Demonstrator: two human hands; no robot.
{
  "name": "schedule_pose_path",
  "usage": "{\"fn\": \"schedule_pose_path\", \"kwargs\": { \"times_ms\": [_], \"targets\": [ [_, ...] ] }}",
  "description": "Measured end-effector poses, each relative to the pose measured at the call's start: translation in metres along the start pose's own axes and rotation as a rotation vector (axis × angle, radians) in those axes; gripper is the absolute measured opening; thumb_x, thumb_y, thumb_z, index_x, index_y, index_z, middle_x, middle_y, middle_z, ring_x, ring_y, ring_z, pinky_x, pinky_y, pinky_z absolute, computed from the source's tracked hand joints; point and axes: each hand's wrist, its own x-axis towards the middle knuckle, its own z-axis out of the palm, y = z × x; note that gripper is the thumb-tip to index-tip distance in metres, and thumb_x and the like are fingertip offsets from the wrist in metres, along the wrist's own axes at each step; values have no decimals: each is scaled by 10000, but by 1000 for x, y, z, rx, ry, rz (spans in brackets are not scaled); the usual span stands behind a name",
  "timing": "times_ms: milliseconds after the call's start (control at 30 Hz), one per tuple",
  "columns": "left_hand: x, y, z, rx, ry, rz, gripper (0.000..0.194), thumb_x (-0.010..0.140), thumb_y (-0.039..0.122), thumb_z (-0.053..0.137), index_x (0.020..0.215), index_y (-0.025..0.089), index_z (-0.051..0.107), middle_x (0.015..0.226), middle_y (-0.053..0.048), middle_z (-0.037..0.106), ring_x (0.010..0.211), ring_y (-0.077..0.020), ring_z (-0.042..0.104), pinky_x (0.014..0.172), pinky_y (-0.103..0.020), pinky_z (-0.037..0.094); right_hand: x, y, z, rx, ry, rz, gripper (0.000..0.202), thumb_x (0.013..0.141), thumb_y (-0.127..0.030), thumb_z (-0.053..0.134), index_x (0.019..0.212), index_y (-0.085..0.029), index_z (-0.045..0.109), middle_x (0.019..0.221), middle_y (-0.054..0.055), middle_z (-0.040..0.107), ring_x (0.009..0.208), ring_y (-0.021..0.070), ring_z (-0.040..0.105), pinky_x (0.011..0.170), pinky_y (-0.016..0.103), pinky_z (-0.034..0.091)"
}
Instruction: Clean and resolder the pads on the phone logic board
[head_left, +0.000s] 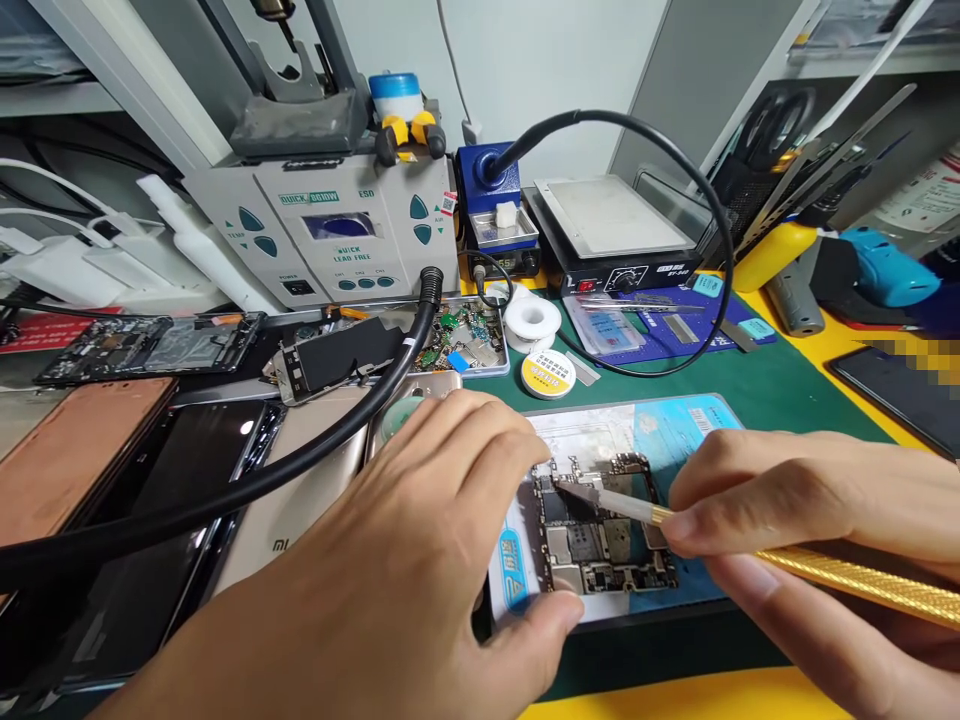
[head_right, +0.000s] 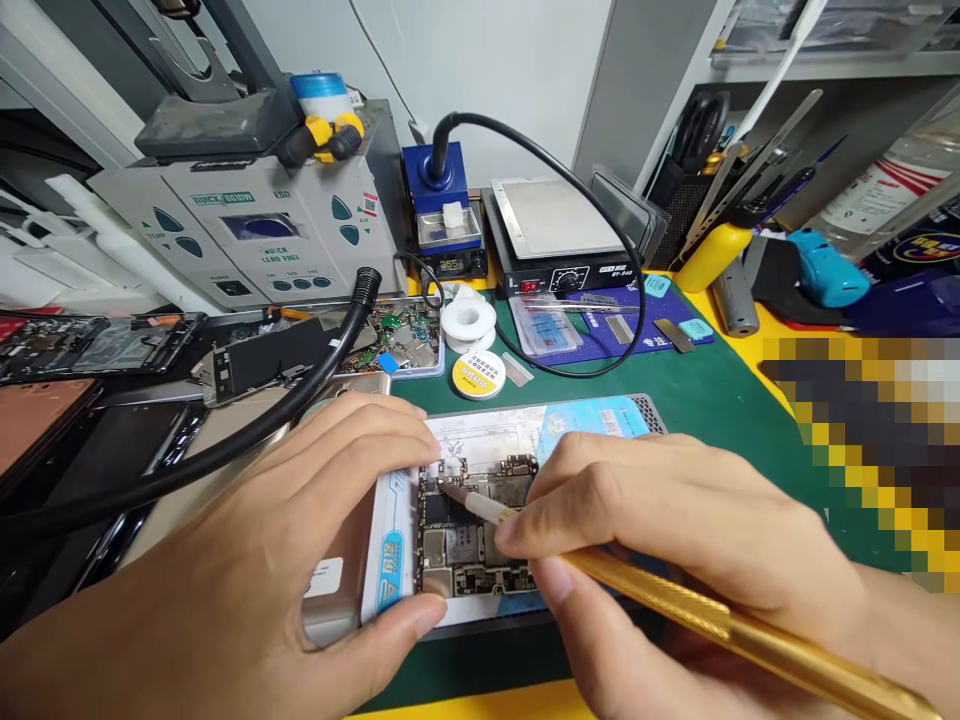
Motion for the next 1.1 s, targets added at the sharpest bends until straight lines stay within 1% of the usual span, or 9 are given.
{"fn": "schedule_pose_path", "kwargs": {
  "times_ms": [133, 267, 433, 567, 700, 833, 967, 1067, 1100],
  "targets": [
    [1, 0, 1, -2, 1, 2, 352, 807, 284, 731, 1105, 231, 551, 1207, -58, 632, 1190, -251, 562, 1117, -454, 468, 3, 0, 0, -47, 19, -45, 89, 908, -318, 710, 903, -389, 764, 673, 48, 756, 457, 261, 669, 370, 355, 527],
    [3, -1, 1, -10, 8, 8, 340, 809, 268, 718, 1098, 227, 543, 1204, -72, 637, 1171, -261, 565, 1092, -468, 486, 5, -3, -2, -60, -11, -45, 134, 883, -262, 707, 893, -389, 749, 675, 43, 761, 464, 261, 679, 364, 347, 516],
    [3, -1, 1, -19, 17, 5, 372, 794, 268, 735, 1114, 228, 548, 1193, -65, 635, 1157, -258, 569, 1092, -469, 491, 1, -3, -1, 3, 22, 12, 222, 861, -228, 707, 943, -424, 773, 672, 46, 748, 476, 286, 673, 383, 377, 526],
    [3, 0, 1, -22, 17, -1, 356, 786, 266, 739, 1079, 227, 542, 1161, -66, 632, 1147, -263, 572, 1112, -485, 485, -1, -5, 1, 30, -19, 68, 277, 854, -212, 696, 980, -450, 761, 724, 47, 763, 534, 295, 703, 428, 378, 546],
    [3, 0, 0, -17, 30, 16, 336, 798, 274, 728, 1071, 222, 540, 1148, -71, 631, 1145, -267, 573, 1120, -497, 485, -3, -6, 4, -62, 68, 37, 108, 904, -340, 688, 875, -429, 743, 667, 41, 746, 504, 288, 686, 412, 381, 536],
    [3, 2, 1, 4, 56, 31, 308, 801, 256, 705, 1060, 212, 544, 1144, -78, 633, 1147, -268, 577, 1099, -486, 502, -3, -6, 5, -167, 163, -45, 192, 941, -502, 645, 792, -415, 731, 590, 45, 704, 449, 292, 650, 351, 387, 484],
    [1, 3, 2, 11, 85, 38, 311, 783, 242, 703, 1051, 203, 549, 1158, -87, 637, 1160, -271, 572, 1120, -481, 490, -2, -5, 3, -191, 106, -59, 171, 946, -490, 649, 820, -411, 735, 600, 50, 714, 461, 287, 662, 354, 372, 492],
    [1, 3, 3, 26, 92, 48, 297, 779, 232, 696, 1037, 198, 552, 1155, -87, 645, 1154, -269, 575, 1145, -489, 470, -1, -2, 1, -185, 111, -113, 183, 964, -489, 626, 844, -402, 733, 596, 45, 712, 452, 267, 657, 341, 350, 480],
    [1, 3, 3, 33, 104, 57, 297, 780, 230, 695, 1039, 195, 554, 1152, -86, 646, 1149, -267, 579, 1148, -488, 467, 0, -1, 0, -171, 102, -129, 151, 963, -449, 637, 861, -394, 733, 610, 40, 719, 457, 256, 662, 350, 340, 488]
  ]
}}
